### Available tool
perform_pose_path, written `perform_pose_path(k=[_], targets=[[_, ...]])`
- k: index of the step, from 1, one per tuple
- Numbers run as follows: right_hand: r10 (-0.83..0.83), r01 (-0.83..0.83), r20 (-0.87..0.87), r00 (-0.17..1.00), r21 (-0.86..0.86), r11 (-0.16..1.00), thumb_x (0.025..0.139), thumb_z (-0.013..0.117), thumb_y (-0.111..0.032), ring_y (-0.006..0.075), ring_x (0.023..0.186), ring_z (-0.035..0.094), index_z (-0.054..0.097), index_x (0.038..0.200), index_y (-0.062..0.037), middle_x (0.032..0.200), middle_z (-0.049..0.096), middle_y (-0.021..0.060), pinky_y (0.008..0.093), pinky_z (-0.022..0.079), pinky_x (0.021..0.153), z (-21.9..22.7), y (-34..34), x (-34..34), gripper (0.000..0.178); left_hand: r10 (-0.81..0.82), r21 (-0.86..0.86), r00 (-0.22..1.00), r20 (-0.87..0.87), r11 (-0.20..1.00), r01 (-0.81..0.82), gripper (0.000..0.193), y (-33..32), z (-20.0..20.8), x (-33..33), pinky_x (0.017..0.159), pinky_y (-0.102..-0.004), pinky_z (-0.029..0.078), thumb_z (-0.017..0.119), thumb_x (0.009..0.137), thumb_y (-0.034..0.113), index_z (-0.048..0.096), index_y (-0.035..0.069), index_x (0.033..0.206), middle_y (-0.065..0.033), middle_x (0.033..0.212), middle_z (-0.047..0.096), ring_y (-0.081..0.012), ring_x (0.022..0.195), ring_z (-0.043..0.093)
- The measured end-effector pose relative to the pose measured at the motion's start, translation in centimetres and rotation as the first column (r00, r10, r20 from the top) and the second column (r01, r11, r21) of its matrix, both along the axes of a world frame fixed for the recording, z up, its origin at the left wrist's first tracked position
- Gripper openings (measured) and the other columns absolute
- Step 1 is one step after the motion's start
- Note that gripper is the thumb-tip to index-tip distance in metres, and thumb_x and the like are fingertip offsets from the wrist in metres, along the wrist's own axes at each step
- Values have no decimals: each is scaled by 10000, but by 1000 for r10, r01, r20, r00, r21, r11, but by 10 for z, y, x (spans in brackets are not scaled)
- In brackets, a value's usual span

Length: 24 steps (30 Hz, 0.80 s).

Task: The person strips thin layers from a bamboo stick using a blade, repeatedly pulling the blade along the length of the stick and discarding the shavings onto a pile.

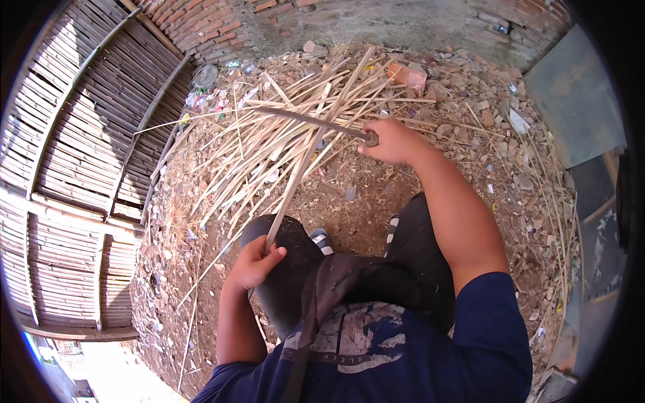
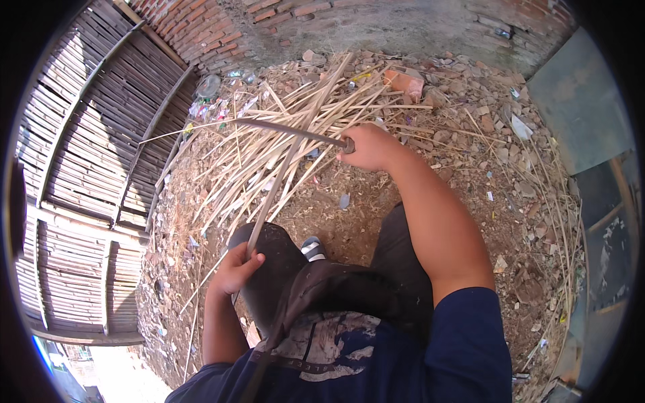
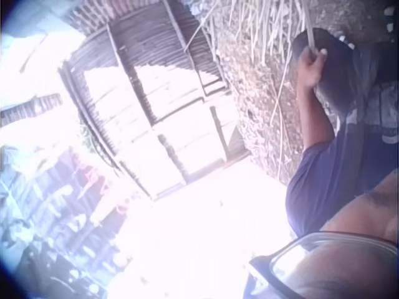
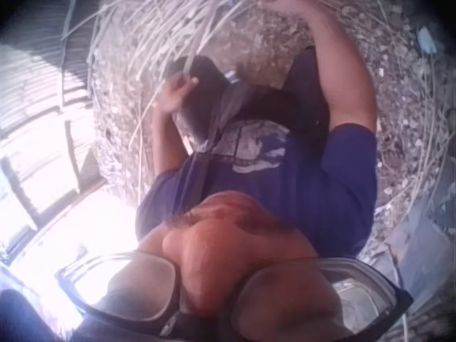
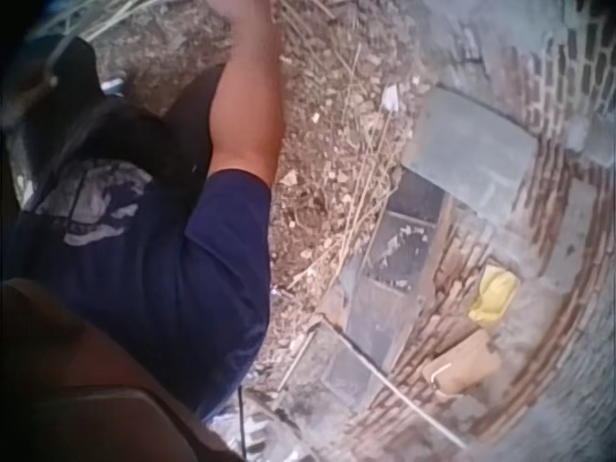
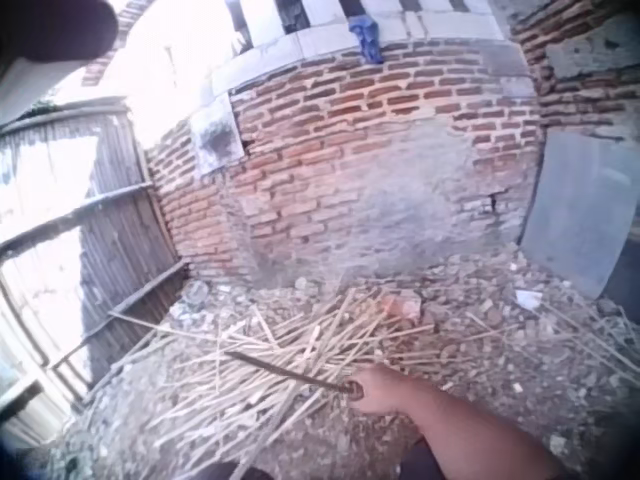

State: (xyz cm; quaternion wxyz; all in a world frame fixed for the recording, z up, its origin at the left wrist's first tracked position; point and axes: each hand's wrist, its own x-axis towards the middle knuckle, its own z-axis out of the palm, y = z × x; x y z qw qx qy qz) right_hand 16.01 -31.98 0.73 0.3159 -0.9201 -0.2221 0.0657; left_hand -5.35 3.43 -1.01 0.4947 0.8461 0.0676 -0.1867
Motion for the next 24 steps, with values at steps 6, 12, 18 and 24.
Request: perform_pose_path(k=[6,12,18,24], targets=[[283,-266,91,955,-170,949,802,780,-362,320,800,667,685,963,-49,800,652,144,456,490,708,1,17,-9,365,-40,8,999,19,999,40,267,-2,4,-2,570,-225,343,723,949,281,534,121,849,101,720,477,-16,657,405],[-135,129,21,991,162,978,777,782,-348,324,854,700,702,1056,-14,914,709,178,416,536,780,-41,-12,33,443,10,-4,999,54,1000,-10,270,-4,2,-3,571,-228,341,726,946,289,536,115,863,100,720,475,-21,656,408],[188,-184,49,981,-75,980,793,774,-345,350,840,697,711,1054,-36,914,714,181,424,543,769,-9,23,-9,410,47,-40,998,49,998,-45,282,-6,-1,1,570,-229,345,733,942,296,535,113,858,96,723,482,-20,660,418],[216,-220,-81,973,-45,974,794,777,-343,319,887,685,701,1062,-20,932,699,186,430,524,785,-22,16,11,427,30,140,977,210,988,-61,316,-16,-2,-9,532,-250,353,750,928,284,541,84,801,72,667,477,-37,624,422]])
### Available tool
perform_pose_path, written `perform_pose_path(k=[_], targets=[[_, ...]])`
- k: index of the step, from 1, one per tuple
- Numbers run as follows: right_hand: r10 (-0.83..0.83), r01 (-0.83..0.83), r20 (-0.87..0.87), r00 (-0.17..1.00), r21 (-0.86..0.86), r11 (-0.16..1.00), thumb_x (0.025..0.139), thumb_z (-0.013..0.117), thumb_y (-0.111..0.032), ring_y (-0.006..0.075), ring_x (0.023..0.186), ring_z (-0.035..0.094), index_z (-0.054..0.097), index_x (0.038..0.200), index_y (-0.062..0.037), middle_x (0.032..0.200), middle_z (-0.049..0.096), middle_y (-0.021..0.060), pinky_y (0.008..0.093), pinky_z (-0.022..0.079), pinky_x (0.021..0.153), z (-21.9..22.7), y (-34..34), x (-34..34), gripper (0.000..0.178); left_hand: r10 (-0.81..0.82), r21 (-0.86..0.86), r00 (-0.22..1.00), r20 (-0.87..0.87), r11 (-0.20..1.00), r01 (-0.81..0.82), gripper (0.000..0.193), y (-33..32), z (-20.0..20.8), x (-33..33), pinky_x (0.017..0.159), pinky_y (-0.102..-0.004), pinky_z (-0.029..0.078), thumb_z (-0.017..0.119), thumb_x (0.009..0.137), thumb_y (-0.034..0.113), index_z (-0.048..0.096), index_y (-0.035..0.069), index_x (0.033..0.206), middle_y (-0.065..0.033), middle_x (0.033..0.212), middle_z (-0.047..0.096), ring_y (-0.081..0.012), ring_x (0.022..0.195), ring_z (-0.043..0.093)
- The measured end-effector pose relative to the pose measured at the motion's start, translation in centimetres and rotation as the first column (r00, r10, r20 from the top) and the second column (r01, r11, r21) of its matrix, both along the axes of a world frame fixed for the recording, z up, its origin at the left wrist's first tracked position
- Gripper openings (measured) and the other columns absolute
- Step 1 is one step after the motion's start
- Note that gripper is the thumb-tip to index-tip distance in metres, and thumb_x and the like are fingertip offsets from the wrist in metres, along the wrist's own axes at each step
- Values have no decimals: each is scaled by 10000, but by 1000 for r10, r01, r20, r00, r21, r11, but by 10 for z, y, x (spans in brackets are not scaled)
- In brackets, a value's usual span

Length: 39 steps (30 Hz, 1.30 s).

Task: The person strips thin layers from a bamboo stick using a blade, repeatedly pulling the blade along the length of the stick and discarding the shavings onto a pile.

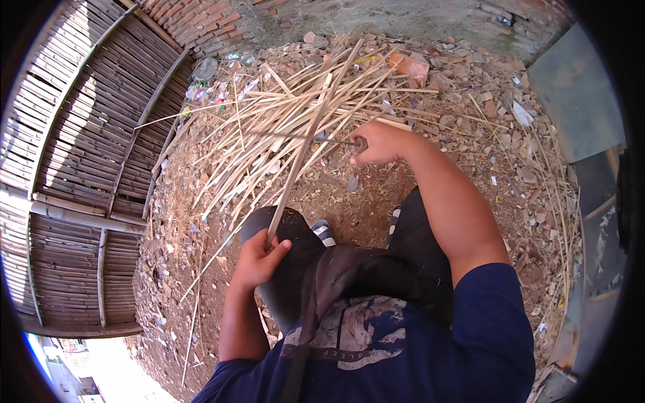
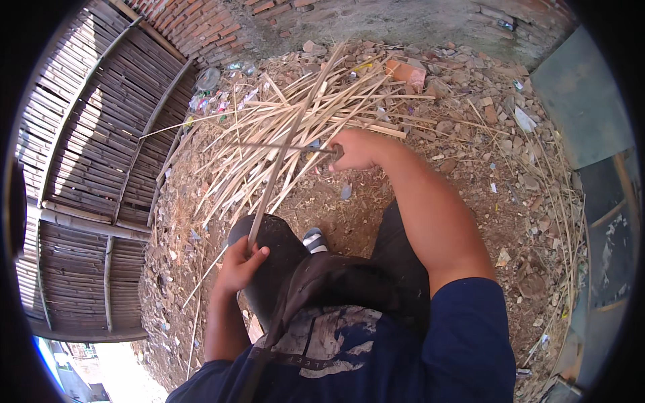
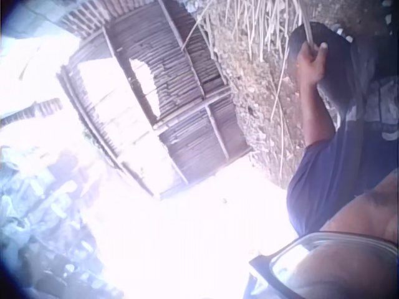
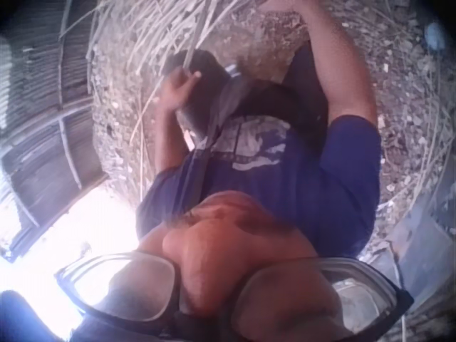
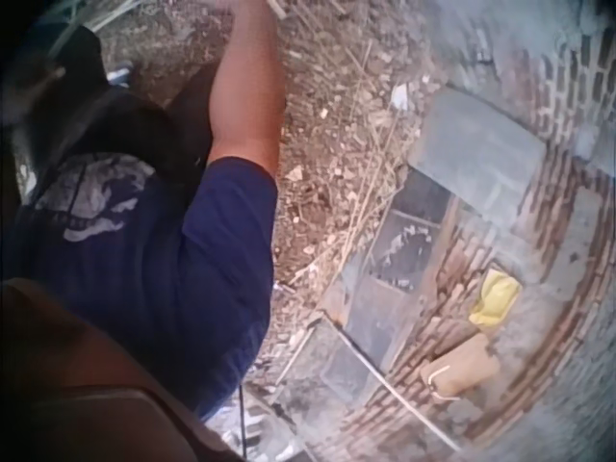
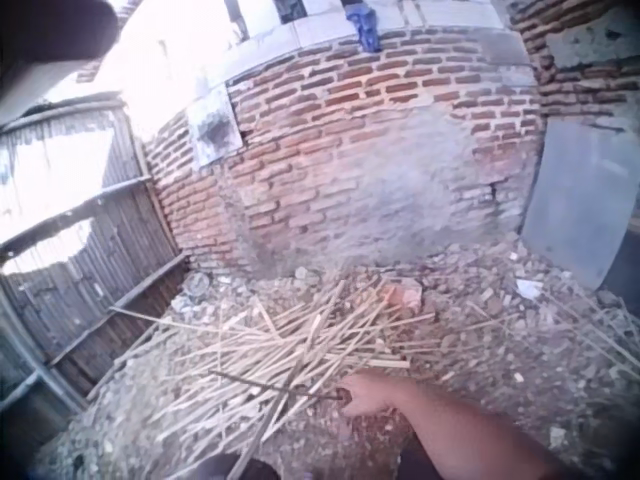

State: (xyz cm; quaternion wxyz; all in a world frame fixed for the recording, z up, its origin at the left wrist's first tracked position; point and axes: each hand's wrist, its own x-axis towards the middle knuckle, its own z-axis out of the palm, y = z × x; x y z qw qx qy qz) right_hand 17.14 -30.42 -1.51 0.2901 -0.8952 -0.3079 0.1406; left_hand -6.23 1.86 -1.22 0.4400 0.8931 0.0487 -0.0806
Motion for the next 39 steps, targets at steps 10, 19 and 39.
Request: perform_pose_path(k=[10,19,39], targets=[[144,-133,34,989,-230,964,796,764,-338,324,938,687,698,1052,-62,966,705,160,443,528,793,15,31,-38,382,45,159,999,-28,986,-40,399,-10,0,2,535,-311,409,762,904,359,549,44,783,-7,617,519,-97,590,466],[-143,143,-17,990,-4,990,774,776,-359,333,948,687,698,1135,-36,999,707,192,447,535,823,-20,-7,14,491,83,209,996,-16,975,-78,381,-17,10,-2,543,-299,416,773,888,370,582,52,804,1,638,545,-94,606,496],[85,-99,-96,992,-147,984,778,779,-394,358,1027,684,668,1247,-21,1078,706,221,437,538,897,-4,34,-21,609,96,277,995,1,956,-92,424,-23,11,2,531,-306,423,790,870,396,579,34,803,-32,609,545,-113,572,496]])
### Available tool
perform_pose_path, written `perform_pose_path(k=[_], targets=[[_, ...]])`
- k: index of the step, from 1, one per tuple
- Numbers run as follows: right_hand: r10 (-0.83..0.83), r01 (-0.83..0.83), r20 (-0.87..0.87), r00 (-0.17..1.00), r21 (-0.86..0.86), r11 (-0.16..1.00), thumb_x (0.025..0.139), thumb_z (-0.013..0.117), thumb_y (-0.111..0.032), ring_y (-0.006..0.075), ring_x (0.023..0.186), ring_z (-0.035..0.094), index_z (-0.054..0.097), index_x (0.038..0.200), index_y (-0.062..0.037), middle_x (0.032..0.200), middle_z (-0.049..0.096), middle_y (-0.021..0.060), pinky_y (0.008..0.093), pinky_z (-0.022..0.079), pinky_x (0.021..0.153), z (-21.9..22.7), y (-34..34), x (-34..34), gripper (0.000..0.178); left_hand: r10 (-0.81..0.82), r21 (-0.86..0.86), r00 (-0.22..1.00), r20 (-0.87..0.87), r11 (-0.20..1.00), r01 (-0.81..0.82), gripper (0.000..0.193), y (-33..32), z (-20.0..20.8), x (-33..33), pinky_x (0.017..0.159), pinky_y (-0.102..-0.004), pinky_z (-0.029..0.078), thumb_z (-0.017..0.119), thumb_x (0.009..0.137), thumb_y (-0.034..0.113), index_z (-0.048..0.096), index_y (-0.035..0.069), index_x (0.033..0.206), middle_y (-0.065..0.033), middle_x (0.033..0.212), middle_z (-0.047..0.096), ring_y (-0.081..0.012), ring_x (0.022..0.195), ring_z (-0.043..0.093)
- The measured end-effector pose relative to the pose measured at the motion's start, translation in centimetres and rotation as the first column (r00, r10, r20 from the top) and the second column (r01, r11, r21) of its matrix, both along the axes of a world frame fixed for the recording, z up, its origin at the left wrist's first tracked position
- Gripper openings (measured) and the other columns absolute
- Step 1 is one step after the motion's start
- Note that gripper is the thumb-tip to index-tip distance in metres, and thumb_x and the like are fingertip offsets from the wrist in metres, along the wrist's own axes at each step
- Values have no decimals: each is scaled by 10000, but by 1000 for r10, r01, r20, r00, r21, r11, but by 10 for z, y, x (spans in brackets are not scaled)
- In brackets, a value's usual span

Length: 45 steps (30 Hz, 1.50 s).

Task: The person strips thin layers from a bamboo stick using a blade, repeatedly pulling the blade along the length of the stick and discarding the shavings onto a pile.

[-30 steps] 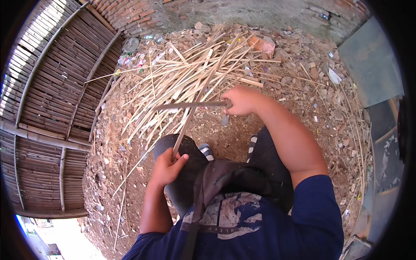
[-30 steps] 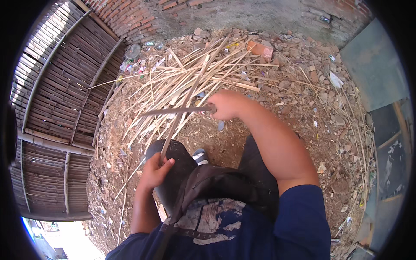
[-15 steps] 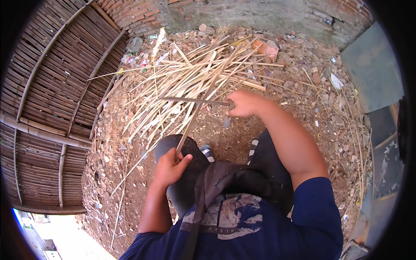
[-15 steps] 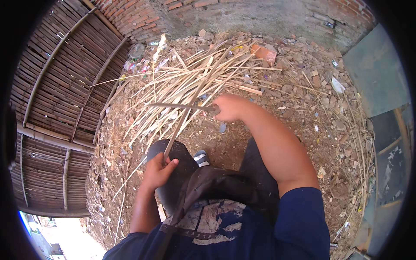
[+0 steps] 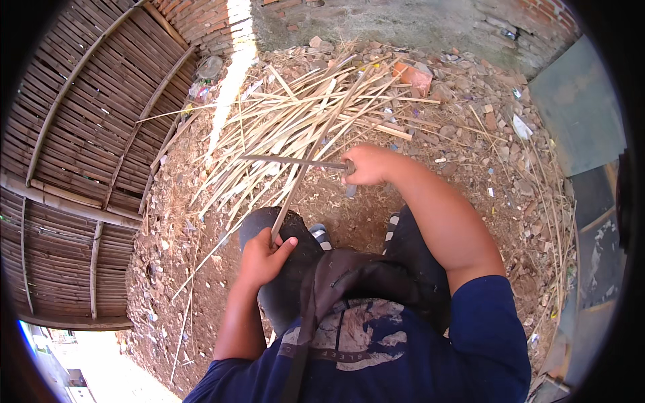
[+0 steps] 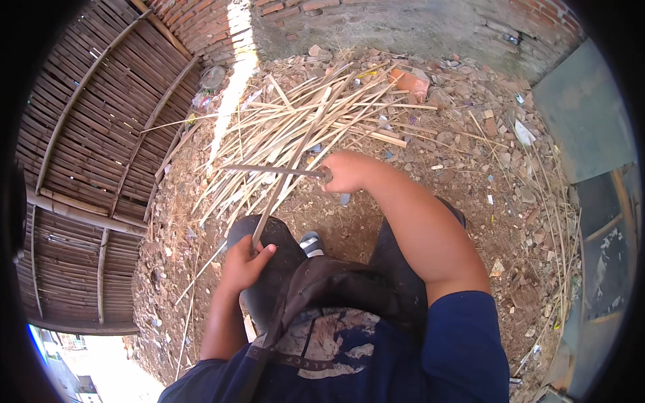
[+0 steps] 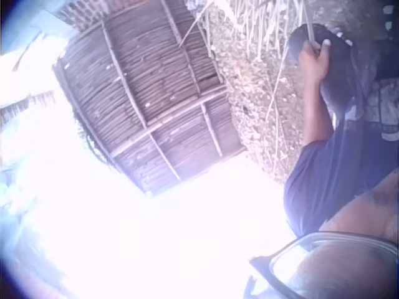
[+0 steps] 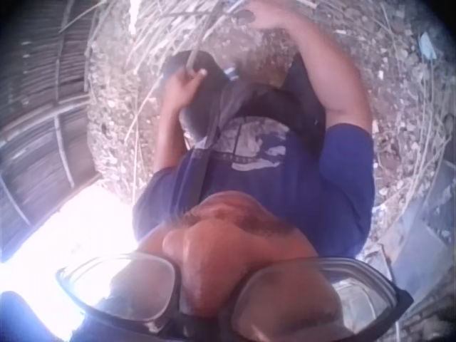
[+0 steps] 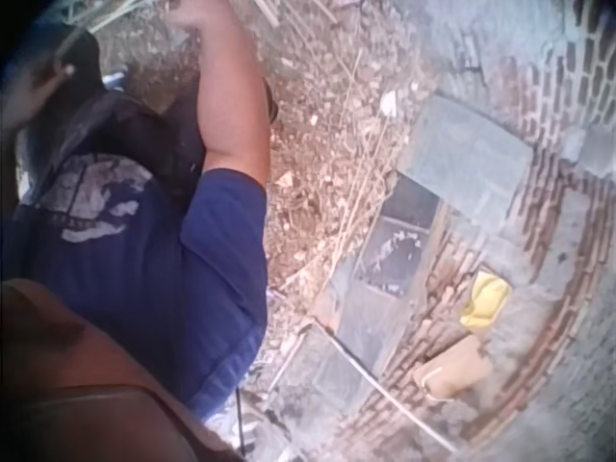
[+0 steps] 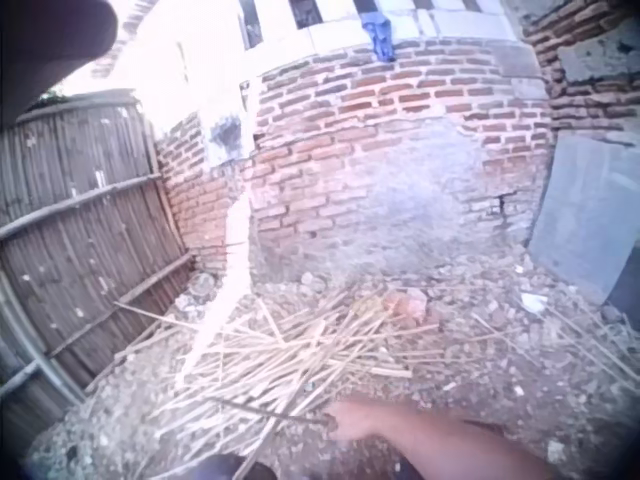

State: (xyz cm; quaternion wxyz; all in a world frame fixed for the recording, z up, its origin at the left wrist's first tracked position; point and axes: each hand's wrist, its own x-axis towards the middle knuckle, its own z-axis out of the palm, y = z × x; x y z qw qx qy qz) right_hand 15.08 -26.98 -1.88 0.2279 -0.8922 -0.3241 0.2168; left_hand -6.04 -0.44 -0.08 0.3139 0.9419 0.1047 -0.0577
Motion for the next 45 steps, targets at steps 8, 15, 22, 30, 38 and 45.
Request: perform_pose_path(k=[8,15,22,30,38,45], targets=[[-70,70,-7,998,134,988,793,776,-447,336,975,692,705,1159,-47,1029,709,213,413,531,862,-9,-26,17,547,5,-16,996,90,1000,-3,400,-6,-4,-10,514,-296,401,787,881,364,560,46,797,-14,587,518,-96,555,471],[-12,1,83,996,127,992,790,778,-400,337,864,696,724,1057,-63,896,709,171,448,543,769,13,-2,-9,434,19,-290,1000,-18,957,-24,348,17,-13,-4,555,-249,356,767,911,348,557,84,828,70,682,487,-47,633,421],[-7,3,28,1000,130,991,798,789,-400,317,854,699,727,1039,-60,884,708,167,434,538,767,5,-14,8,421,-108,-421,990,-91,905,60,343,25,-3,5,562,-238,357,779,909,320,539,95,808,83,701,459,-39,652,400],[-33,15,107,994,164,986,819,773,-401,330,798,676,703,970,-64,804,681,158,448,514,728,-2,-2,-1,375,-21,-383,996,-91,924,-16,312,24,-11,1,572,-231,339,775,910,305,542,111,837,94,725,473,-29,664,403],[-131,127,21,991,132,983,814,769,-423,335,908,690,717,1028,-84,934,711,164,439,534,803,-5,-16,22,405,-65,-412,994,-83,911,25,316,29,-3,0,566,-239,356,778,910,290,540,103,818,85,708,473,-38,654,410],[-77,73,42,996,97,993,824,761,-398,330,962,689,715,1079,-87,986,715,163,438,536,837,8,-7,-2,405,-26,-339,995,-94,941,-8,346,27,-12,3,563,-257,369,766,917,326,537,91,805,71,692,476,-51,645,422]])
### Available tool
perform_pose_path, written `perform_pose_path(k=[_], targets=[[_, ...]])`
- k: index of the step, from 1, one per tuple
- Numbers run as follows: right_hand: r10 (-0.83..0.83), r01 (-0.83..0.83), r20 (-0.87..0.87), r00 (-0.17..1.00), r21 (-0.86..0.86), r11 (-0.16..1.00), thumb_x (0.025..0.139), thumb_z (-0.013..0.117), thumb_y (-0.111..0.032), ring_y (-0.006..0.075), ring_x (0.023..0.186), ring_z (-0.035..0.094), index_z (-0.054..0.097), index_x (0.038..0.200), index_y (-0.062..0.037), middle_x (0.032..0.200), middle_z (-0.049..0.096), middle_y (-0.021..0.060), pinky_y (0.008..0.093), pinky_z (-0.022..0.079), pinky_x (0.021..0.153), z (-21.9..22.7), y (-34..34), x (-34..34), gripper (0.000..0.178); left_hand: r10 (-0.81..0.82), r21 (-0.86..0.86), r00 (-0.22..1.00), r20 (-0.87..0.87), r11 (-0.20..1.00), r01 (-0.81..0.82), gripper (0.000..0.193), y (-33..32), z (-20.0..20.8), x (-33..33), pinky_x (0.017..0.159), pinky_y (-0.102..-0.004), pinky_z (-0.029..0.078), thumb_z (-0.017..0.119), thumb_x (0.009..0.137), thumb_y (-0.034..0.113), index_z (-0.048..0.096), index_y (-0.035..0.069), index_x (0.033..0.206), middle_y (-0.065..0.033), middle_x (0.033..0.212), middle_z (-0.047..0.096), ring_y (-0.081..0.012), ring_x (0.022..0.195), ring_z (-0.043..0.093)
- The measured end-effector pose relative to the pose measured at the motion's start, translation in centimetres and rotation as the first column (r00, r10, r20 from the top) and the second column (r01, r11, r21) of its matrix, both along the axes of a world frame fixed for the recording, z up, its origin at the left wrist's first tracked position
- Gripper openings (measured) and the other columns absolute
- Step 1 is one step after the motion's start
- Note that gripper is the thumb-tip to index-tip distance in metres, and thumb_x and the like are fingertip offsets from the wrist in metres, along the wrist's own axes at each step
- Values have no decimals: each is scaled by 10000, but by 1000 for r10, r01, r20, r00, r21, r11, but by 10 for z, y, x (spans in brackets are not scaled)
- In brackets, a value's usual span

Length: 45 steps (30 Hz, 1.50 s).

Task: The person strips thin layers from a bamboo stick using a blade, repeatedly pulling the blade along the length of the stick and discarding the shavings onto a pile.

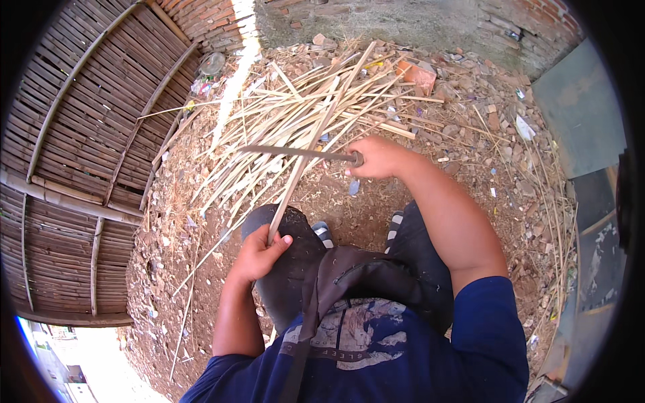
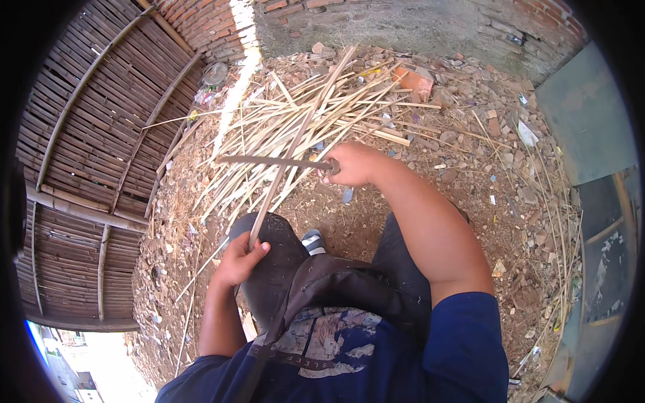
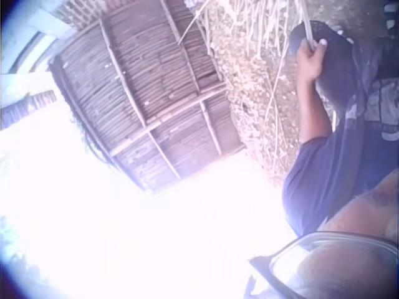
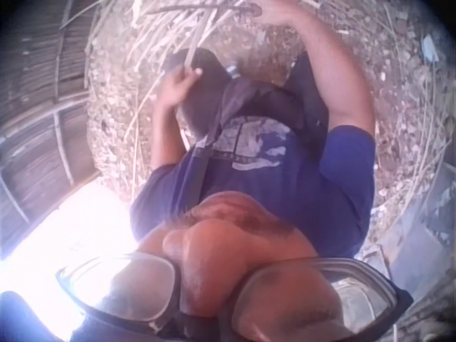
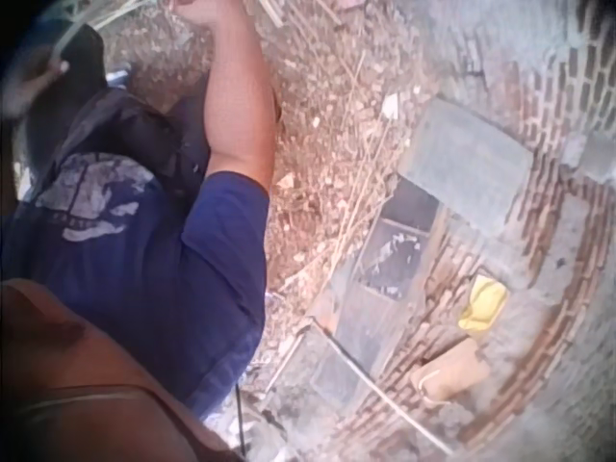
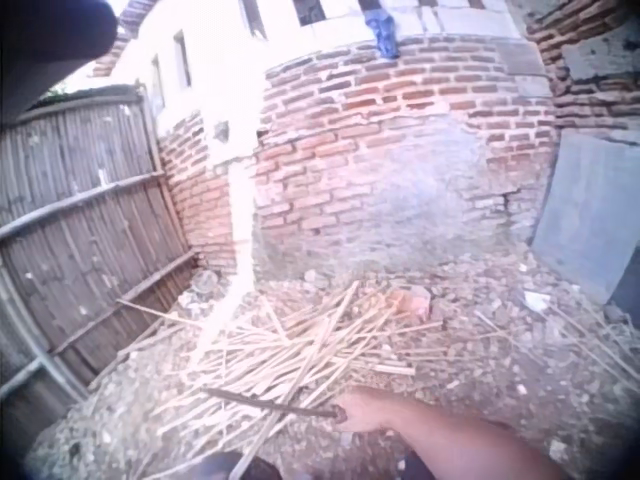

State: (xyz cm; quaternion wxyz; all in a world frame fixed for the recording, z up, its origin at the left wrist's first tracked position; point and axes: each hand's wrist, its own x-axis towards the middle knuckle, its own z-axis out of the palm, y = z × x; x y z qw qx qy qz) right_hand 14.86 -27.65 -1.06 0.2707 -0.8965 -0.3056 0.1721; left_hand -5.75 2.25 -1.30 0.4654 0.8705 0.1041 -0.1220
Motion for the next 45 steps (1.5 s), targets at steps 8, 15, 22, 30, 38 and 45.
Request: perform_pose_path(k=[8,15,22,30,38,45], targets=[[73,-71,-54,996,39,997,794,787,-434,321,911,697,723,1095,-71,954,720,176,429,536,809,-16,-5,20,476,-33,10,999,38,999,33,325,-3,10,-6,562,-252,363,762,916,327,559,88,834,70,689,485,-47,641,422],[-267,253,100,958,136,958,781,804,-430,303,899,691,707,1141,-37,966,714,186,413,524,808,-2,-53,30,542,-15,-40,997,72,999,18,299,4,14,-4,531,-247,338,772,913,277,571,74,827,76,663,471,-43,612,407],[-396,351,126,909,279,894,801,805,-398,204,787,642,691,1029,10,848,682,104,371,501,724,14,-78,21,481,-59,260,991,119,965,26,363,59,38,78,610,-283,411,753,912,379,601,56,975,18,758,551,-95,678,493],[-458,441,-16,889,300,846,835,798,-264,81,627,469,599,802,-68,676,547,-42,288,374,584,14,-77,33,282,-207,572,904,373,818,-49,881,88,15,190,1138,-474,393,709,862,560,390,67,1518,-295,1543,360,-427,1421,400],[-536,541,-85,840,200,817,838,807,-257,61,574,447,578,790,-82,641,514,-52,268,338,535,-3,-71,40,292,389,413,903,181,803,-429,572,201,-196,89,820,-399,543,779,837,372,621,18,1257,-159,1002,668,-269,945,677],[-547,537,23,837,159,828,861,793,-205,40,547,429,565,837,-91,647,493,-63,246,320,497,-9,-43,61,256,483,443,828,-284,832,-334,901,236,-304,-26,1070,-440,459,763,825,329,310,40,1547,-266,1366,573,-389,1251,575]])
